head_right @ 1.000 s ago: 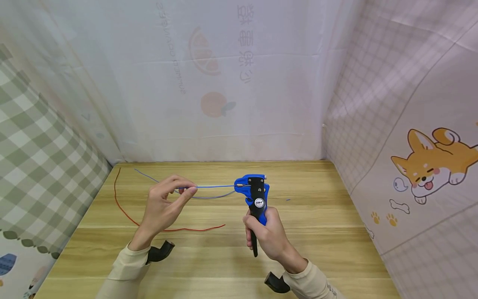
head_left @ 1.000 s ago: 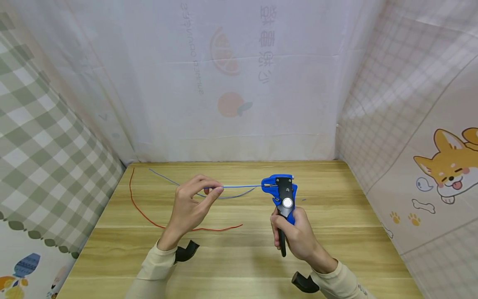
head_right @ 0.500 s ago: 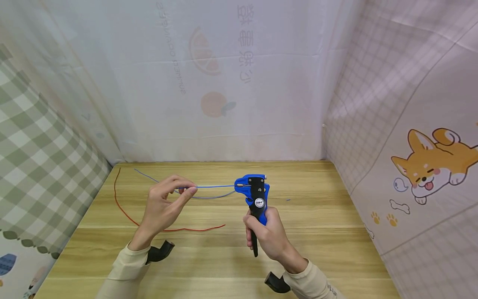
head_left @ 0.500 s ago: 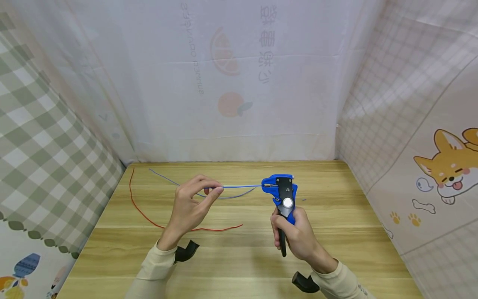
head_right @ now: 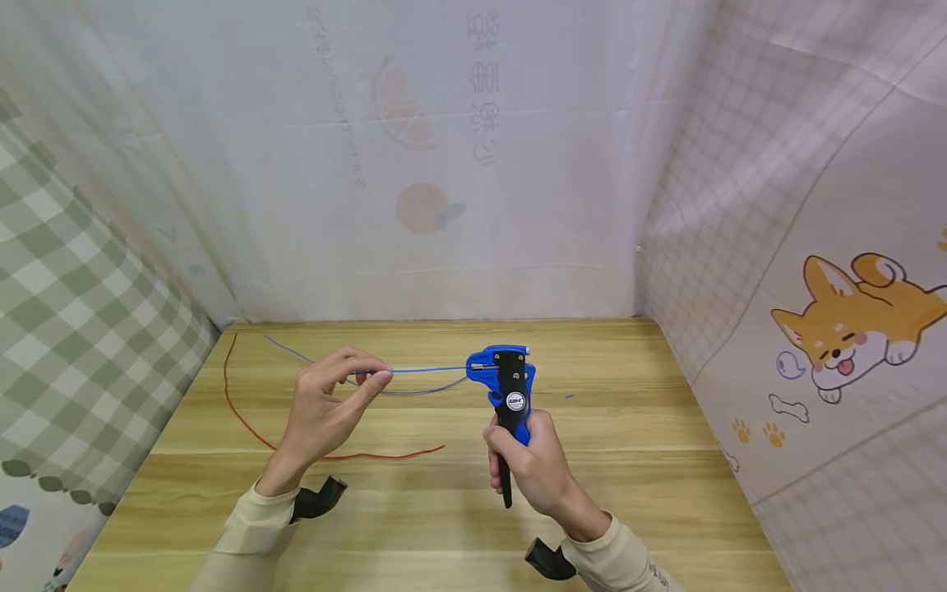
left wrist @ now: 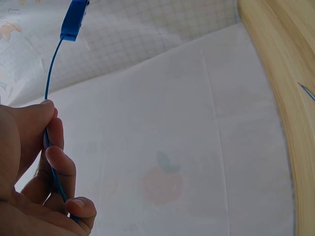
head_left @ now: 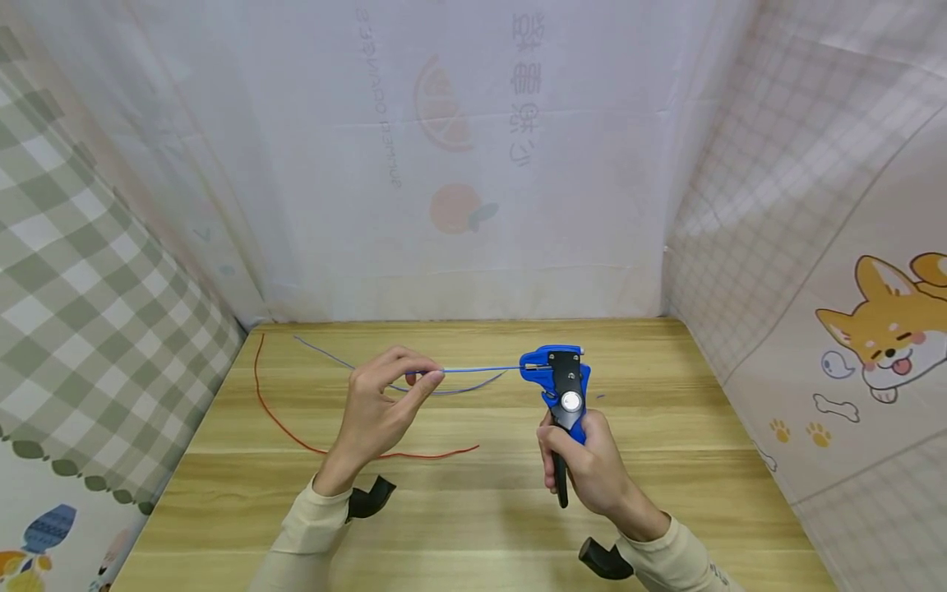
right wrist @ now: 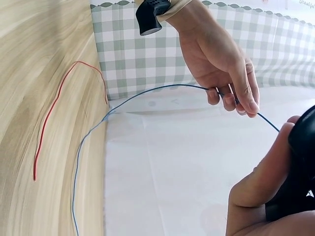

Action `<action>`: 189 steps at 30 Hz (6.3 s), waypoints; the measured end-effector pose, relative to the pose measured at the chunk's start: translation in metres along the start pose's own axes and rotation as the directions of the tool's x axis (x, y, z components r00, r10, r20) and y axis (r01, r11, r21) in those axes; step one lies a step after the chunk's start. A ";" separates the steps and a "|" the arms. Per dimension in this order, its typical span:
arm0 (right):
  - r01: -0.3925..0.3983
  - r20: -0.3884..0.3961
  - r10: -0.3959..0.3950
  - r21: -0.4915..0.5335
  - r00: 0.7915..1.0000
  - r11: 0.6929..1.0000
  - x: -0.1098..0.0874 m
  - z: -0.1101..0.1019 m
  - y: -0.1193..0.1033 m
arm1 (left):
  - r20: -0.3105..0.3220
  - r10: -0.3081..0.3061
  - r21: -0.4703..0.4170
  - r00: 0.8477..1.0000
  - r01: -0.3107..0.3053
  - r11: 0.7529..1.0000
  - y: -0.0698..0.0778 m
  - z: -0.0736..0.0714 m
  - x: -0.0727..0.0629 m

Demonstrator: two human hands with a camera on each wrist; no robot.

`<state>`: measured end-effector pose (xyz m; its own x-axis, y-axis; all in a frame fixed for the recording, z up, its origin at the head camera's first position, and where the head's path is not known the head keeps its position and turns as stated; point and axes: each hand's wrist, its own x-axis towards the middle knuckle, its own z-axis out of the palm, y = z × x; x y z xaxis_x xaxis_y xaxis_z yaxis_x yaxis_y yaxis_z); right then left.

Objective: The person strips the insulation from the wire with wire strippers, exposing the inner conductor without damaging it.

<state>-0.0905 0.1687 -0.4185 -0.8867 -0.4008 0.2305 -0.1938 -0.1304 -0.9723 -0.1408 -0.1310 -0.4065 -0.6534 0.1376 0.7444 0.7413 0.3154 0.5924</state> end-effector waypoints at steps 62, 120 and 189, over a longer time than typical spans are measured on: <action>-0.019 -0.022 0.019 0.011 1.000 1.000 0.001 -0.004 -0.001 | -0.003 -0.068 -0.022 0.998 0.068 0.997 -0.010 -0.008 -0.008; 0.140 -0.160 -0.114 0.161 0.980 0.977 -0.007 -0.056 -0.004 | 0.276 -0.387 0.141 0.880 0.361 0.922 -0.067 0.033 -0.067; 0.036 -0.140 -0.024 0.082 0.990 0.996 -0.009 -0.062 0.006 | 0.180 -0.594 0.336 0.784 0.519 0.786 -0.150 0.103 -0.088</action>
<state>-0.1102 0.2280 -0.4291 -0.9317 -0.2670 0.2464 -0.1906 -0.2183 -0.9571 -0.2099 -0.0938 -0.5928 -0.9803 0.0900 0.1760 0.1927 0.6347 0.7484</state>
